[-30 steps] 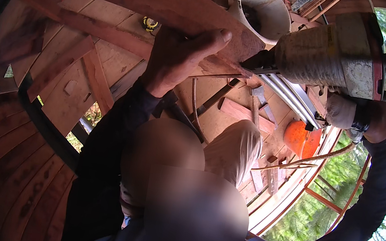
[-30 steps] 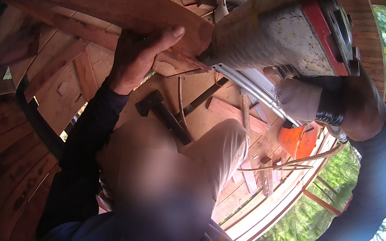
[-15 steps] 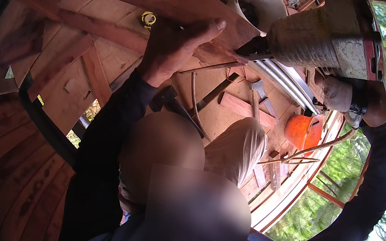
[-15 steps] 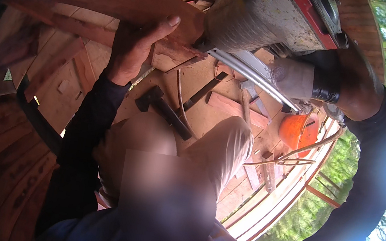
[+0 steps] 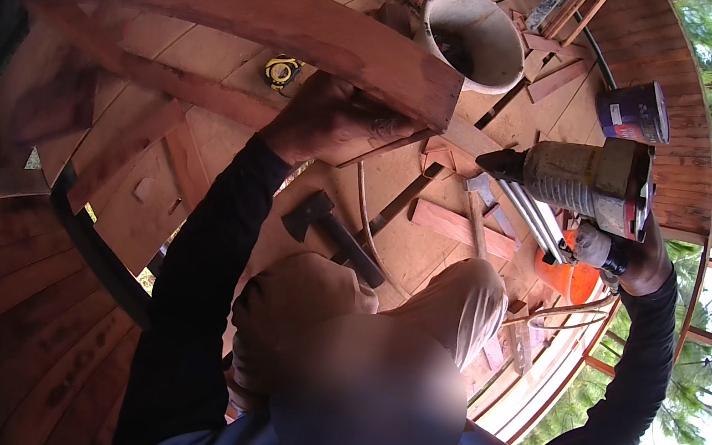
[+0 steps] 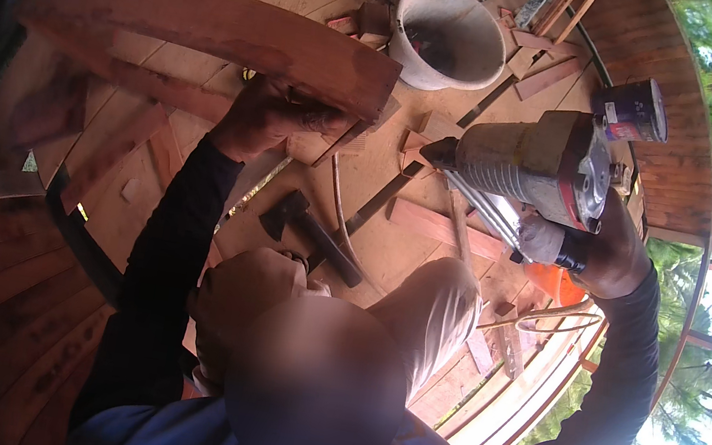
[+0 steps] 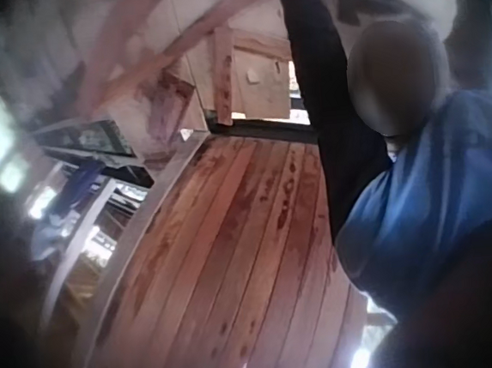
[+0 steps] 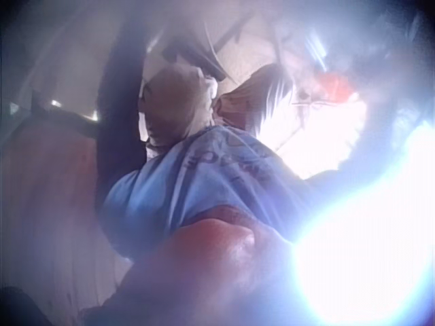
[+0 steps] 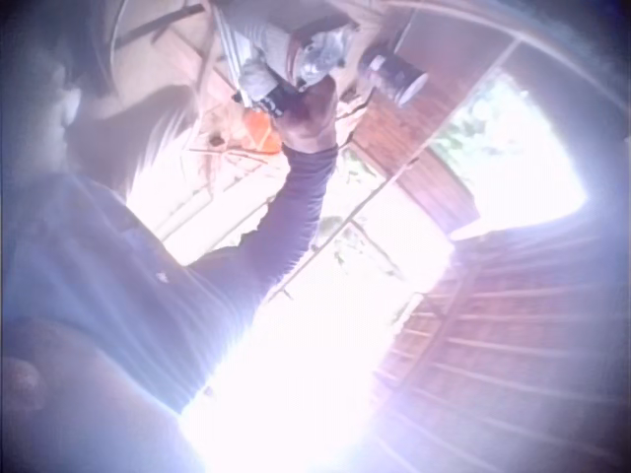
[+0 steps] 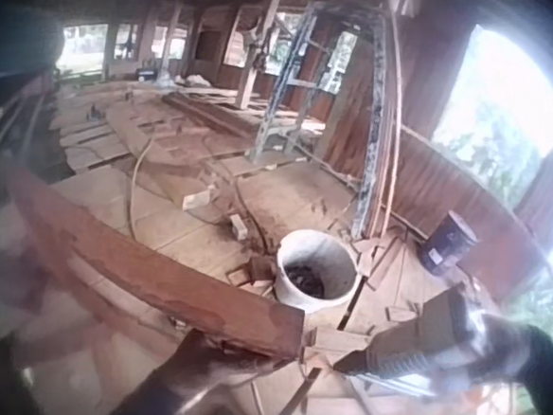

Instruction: The person assembles wooden frames on a wooden floor by applying glue to the edges of planks, joining them, and securing them with a nail gun. They also use a hammer to adjust pieces and a brush to apply a finish to the assembled frames.

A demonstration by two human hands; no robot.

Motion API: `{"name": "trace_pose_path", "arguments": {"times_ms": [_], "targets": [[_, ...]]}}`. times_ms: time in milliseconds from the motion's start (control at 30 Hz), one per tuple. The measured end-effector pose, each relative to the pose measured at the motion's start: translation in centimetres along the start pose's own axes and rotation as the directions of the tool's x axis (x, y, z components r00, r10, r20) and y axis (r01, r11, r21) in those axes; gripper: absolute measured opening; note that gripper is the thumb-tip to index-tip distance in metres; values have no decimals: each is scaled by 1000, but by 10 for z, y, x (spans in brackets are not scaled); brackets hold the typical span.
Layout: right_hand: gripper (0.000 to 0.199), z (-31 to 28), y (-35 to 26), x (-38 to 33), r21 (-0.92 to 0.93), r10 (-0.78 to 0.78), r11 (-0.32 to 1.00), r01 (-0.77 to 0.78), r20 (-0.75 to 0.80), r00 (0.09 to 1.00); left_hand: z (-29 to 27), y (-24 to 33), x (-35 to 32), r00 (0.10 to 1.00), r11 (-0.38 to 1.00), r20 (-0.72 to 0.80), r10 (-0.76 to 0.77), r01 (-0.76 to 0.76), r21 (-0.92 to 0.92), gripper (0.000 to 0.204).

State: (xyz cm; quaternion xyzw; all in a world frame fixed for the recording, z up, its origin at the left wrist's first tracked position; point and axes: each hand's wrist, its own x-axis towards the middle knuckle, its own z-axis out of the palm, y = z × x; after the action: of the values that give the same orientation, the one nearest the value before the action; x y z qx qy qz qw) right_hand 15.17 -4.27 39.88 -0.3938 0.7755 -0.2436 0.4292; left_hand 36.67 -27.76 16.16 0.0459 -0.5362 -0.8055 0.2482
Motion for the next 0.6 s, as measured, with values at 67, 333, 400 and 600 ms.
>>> {"name": "trace_pose_path", "arguments": {"times_ms": [67, 333, 400, 600], "targets": [[62, 7, 18, 0, 8, 44, 999, -44, 23, 999, -5, -2, 7, 998, 998, 30, -62, 62, -16, 48], [41, 49, 118, 17, -297, -190, 938, 177, -14, 982, -25, -36, 59, 983, 974, -154, 95, -60, 219, 44], [42, 60, 150, 20, -278, -161, 948, 152, -10, 987, -38, -71, 55, 977, 963, -215, 8, 50, 265, 43], [49, 89, 222, 14, -228, -68, 971, 67, 2, 998, -54, -157, 55, 896, 884, -409, 174, 41, 465, 49]]}}
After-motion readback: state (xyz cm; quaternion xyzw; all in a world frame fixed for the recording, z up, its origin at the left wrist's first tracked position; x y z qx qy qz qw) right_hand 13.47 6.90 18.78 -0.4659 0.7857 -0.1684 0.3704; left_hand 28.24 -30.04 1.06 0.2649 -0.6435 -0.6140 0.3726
